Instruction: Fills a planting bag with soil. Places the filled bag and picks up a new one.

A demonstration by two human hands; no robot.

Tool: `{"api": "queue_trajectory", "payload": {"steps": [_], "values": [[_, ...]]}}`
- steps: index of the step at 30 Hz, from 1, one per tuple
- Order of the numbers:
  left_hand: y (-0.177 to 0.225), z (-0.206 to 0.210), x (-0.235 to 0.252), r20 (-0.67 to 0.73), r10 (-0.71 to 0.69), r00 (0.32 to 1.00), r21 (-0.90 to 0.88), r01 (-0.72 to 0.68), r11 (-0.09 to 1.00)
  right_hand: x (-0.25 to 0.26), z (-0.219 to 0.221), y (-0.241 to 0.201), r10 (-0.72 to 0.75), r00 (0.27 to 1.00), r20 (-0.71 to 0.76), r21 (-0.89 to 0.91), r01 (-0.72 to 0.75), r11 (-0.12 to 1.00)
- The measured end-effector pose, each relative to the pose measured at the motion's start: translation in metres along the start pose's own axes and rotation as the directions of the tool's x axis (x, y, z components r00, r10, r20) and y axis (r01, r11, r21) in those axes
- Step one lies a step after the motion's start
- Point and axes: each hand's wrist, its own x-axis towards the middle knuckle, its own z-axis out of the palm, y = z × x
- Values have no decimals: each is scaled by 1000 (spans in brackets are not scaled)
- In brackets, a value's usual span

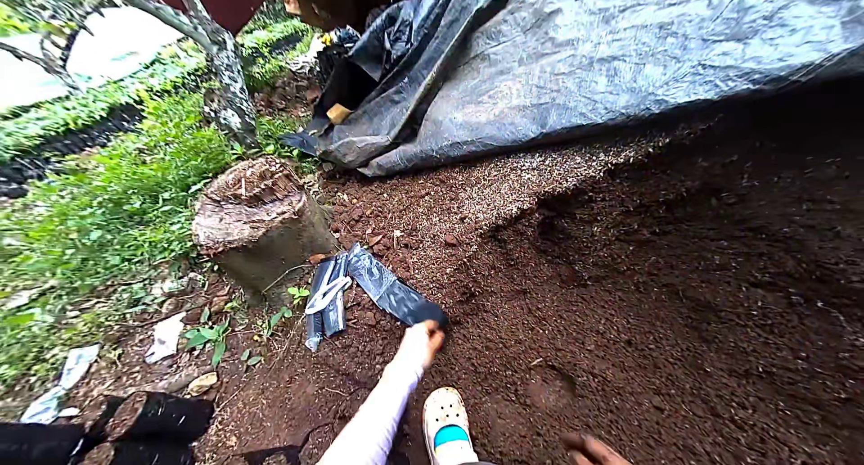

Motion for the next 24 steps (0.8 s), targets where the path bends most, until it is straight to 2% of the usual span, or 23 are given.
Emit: {"api": "queue_trajectory", "payload": {"steps": [1, 3, 5, 6, 8, 10, 12, 13, 14, 15, 16, 17, 18, 19, 21, 22, 24], "values": [[14, 14, -9, 63, 50, 997, -79, -45, 996, 9, 6, -17, -25, 998, -51, 115, 31, 993], [42, 42, -23, 186, 118, 975, -258, -67, 964, 25, 16, -52, 40, 988, -149, 379, 19, 925], [73, 68, -32, 277, 131, 952, -436, 3, 900, 38, 19, -81, 168, 966, -194, 629, -9, 777], [88, 80, -36, 302, 121, 946, -528, 61, 847, 42, 18, -90, 221, 952, -214, 699, -9, 715], [111, 104, -43, 360, 100, 928, -705, 201, 680, 45, 13, -92, 290, 926, -241, 745, -14, 666], [128, 120, -46, 463, 124, 878, -790, 345, 507, 41, 5, -79, 333, 910, -249, 748, -38, 663], [141, 128, -45, 523, 133, 842, -803, 435, 408, 33, -7, -60, 333, 910, -248, 709, -63, 702], [147, 128, -45, 530, 134, 837, -797, 438, 415, 29, -13, -50, 333, 907, -258, 663, -84, 744], [150, 128, -44, 525, 140, 840, -769, 397, 501, 25, -19, -42, 344, 899, -269, 602, -122, 789], [149, 129, -40, 509, 148, 848, -686, 296, 664, 19, -26, -34, 373, 885, -278, 530, -183, 828], [147, 133, -33, 485, 147, 862, -522, 150, 840, 13, -33, -28, 419, 863, -282, 454, -264, 851], [146, 137, -26, 473, 154, 868, -293, -10, 956, 8, -38, -24, 466, 838, -284, 379, -348, 857], [147, 141, -20, 480, 150, 864, -78, -129, 989, 5, -43, -21, 513, 811, -282, 304, -431, 849], [150, 142, -17, 485, 125, 866, 99, -197, 975, 2, -47, -20, 555, 787, -271, 236, -504, 831], [164, 138, -20, 464, 88, 881, 350, -274, 896, -1, -56, -8, 616, 744, -258, 186, -587, 788], [169, 135, -23, 449, 128, 884, 386, -321, 865, -2, -61, 0, 633, 731, -256, 211, -597, 774], [175, 133, -33, 427, 327, 843, 353, -488, 799, -7, -70, 10, 652, 714, -254, 261, -598, 757]]}}
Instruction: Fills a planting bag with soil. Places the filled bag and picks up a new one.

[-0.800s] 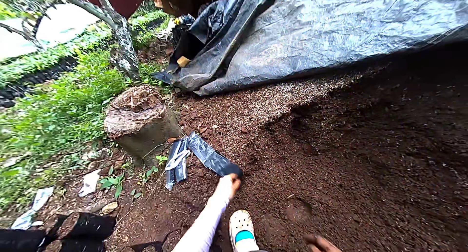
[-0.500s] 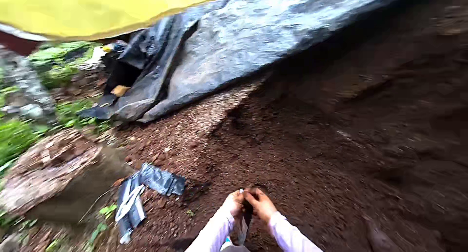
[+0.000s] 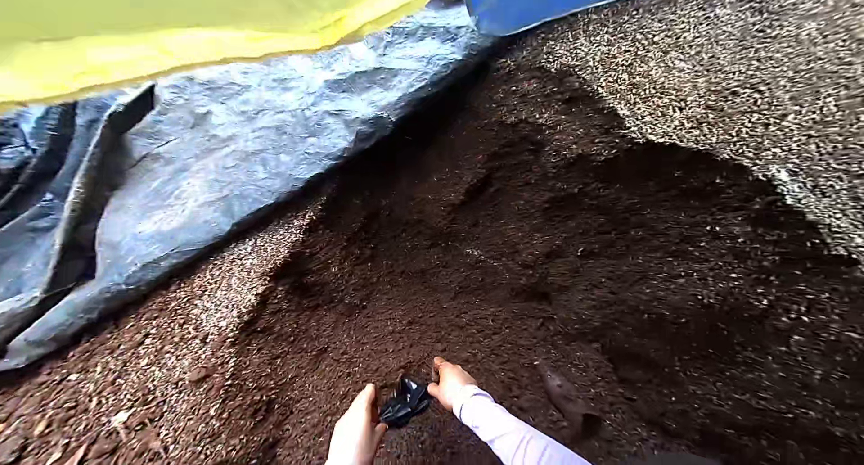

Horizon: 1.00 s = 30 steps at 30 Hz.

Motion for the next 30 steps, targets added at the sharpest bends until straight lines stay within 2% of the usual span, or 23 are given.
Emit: {"api": "queue_trajectory", "payload": {"steps": [2, 4, 7, 9, 11, 12, 13, 15, 16, 18, 20, 22, 25, 26, 28, 30], "values": [[1, 8, -2, -94, 259, 961, 71, -253, 965, 0, -5, 5, 16, 1000, -6, 19, -16, 1000], [4, 10, -2, -47, 403, 914, 185, -389, 903, 0, -6, 7, 27, 1000, 11, 8, -27, 1000], [15, 2, 1, 99, 348, 932, 341, -361, 868, 0, -3, 14, -38, 997, 71, -2, 38, 999], [18, -5, 8, 143, 278, 950, 426, -313, 849, 8, 0, 29, -212, 972, 98, 36, 209, 977], [14, -14, 15, 120, 230, 966, 453, -260, 853, 20, -2, 56, -326, 943, 66, 75, 321, 944], [11, -20, 19, 91, 222, 971, 450, -239, 861, 24, -9, 74, -304, 952, 33, 50, 302, 952], [7, -25, 22, 45, 243, 969, 435, -238, 868, 27, -19, 94, -233, 972, -10, -17, 233, 972], [-3, -35, 26, -53, 293, 955, 405, -248, 880, 26, -41, 141, -3, 994, -108, -183, -17, 983], [-8, -40, 27, -93, 314, 945, 395, -255, 883, 26, -50, 168, 117, 979, -165, -199, -149, 969], [-12, -53, 26, -104, 304, 947, 382, -244, 891, 37, -59, 229, 311, 912, -268, -94, -347, 933], [-12, -66, 21, -128, 300, 945, 382, -232, 895, 55, -46, 278, 420, 856, -302, 21, -435, 900], [-7, -78, 12, -202, 332, 922, 366, -243, 898, 67, -21, 299, 428, 851, -304, 25, -442, 897], [-1, -97, -13, -328, 387, 862, 343, -273, 899, 87, -8, 274, 313, 912, -266, -96, -348, 932], [-1, -105, -26, -308, 376, 874, 304, -284, 909, 92, -12, 255, 254, 931, -262, -60, -279, 959], [1, -114, -54, -253, 345, 904, 199, -300, 933, 101, -41, 210, 146, 935, -323, 123, -112, 986], [13, -113, -83, -213, 282, 935, 104, -265, 959, 106, -86, 154, 77, 918, -390, 303, 49, 952]]}}
